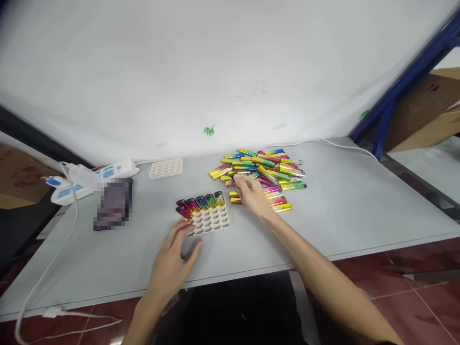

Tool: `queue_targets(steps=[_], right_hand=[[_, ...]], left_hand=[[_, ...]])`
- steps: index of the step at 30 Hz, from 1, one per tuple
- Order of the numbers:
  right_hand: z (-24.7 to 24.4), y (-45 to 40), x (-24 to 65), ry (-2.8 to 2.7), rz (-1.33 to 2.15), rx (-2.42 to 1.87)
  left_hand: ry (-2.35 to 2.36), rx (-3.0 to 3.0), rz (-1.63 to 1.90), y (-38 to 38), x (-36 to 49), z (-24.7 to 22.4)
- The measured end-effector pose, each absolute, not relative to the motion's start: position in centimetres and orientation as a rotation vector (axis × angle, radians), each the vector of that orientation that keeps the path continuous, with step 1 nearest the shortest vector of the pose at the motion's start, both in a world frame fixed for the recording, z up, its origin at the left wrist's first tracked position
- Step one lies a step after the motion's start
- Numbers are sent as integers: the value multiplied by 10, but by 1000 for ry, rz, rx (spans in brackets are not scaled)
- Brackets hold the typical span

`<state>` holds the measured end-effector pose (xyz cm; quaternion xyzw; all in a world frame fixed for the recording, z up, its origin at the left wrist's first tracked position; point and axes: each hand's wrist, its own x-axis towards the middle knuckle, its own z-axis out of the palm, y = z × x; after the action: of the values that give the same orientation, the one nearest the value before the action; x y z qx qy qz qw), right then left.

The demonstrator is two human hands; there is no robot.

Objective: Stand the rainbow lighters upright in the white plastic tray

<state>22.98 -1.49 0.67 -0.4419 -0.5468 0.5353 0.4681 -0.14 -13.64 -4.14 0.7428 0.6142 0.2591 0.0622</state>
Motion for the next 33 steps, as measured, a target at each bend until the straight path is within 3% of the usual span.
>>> queue_targets(steps=[33], right_hand=[[-12,-26,230,-1025,1509,-1128]], left_hand=[[1896,2284,797,-137,3,-39]])
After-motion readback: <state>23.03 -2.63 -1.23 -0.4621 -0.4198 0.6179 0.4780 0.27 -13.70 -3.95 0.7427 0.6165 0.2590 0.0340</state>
